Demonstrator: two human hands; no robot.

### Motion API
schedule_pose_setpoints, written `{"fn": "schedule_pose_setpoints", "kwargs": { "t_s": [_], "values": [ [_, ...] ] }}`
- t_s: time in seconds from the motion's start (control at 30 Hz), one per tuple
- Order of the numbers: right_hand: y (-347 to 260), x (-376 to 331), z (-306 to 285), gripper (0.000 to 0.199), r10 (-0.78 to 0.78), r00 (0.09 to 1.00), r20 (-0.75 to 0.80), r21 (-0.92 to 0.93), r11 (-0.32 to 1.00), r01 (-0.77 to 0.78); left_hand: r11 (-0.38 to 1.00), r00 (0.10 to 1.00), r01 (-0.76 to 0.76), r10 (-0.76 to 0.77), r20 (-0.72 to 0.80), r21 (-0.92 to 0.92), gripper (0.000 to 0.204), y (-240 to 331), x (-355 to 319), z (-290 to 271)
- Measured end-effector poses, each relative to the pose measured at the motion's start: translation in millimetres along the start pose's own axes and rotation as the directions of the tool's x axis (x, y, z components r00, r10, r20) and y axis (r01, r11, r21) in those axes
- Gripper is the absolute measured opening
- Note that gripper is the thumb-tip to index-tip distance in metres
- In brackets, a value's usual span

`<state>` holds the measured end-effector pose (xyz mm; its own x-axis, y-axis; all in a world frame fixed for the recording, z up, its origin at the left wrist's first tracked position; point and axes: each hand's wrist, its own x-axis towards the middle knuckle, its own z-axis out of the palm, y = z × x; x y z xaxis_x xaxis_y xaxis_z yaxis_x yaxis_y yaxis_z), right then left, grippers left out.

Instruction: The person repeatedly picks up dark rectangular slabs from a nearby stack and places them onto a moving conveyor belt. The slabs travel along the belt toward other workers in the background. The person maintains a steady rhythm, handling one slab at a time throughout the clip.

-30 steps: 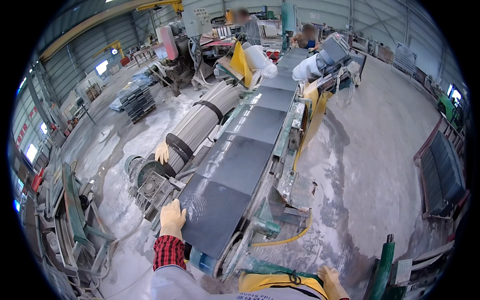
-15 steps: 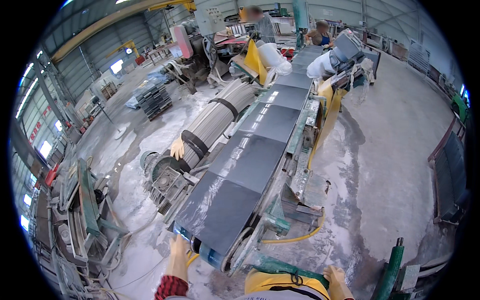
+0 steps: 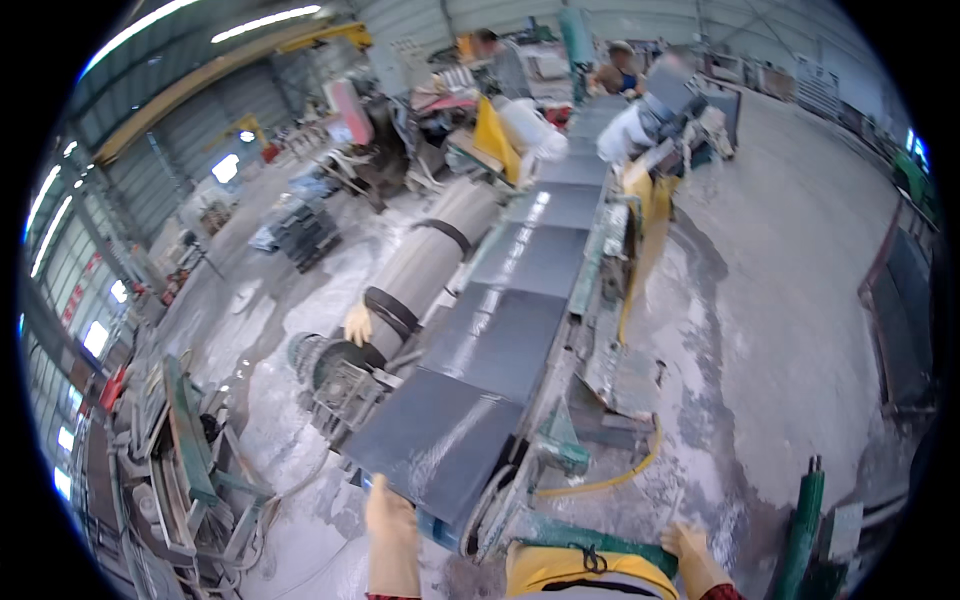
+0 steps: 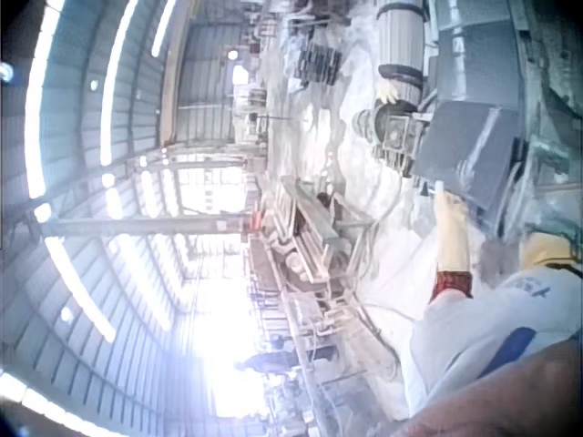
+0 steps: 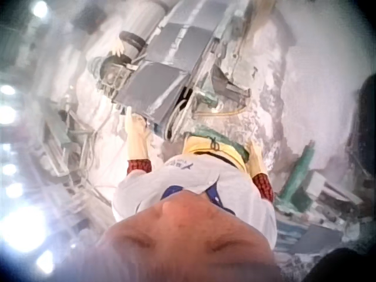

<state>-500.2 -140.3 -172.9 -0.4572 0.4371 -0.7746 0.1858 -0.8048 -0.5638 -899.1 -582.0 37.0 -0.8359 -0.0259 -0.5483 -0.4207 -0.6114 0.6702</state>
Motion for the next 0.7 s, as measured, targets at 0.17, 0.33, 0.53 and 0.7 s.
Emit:
{"fn": "schedule_pose_setpoints", "kwargs": {
  "t_s": [0.17, 0.33, 0.53, 0.7],
  "values": [
    [-21.0, -35.8, 31.9, 0.029, -0.123, 0.964, -0.234, -0.196, 0.978, 0.077, 0.999, 0.931, -0.028, 0.037, 0.364, -0.029, 0.056, 19.6, -31.5, 84.3],
    [-20.0, -59.7, 64.9, 0.031, -0.132, 0.98, -0.152, -0.108, 0.987, 0.117, 1.0, 0.969, -0.016, 0.011, 0.248, 0.018, 0.053, 0.7, -35.6, 100.9],
    [-21.7, -95.6, 76.2, 0.039, -0.16, 0.986, -0.037, -0.057, 0.986, 0.158, 0.985, 0.96, -0.098, 0.057, 0.274, 0.14, 0.061, 27.1, -75.6, 102.4],
    [-29.4, -119.5, 82.3, 0.039, -0.203, 0.979, -0.001, -0.035, 0.979, 0.203, 0.984, 0.893, -0.068, -0.013, 0.45, 0.163, 0.072, 37.3, -116.7, 97.3]
  ]
}}
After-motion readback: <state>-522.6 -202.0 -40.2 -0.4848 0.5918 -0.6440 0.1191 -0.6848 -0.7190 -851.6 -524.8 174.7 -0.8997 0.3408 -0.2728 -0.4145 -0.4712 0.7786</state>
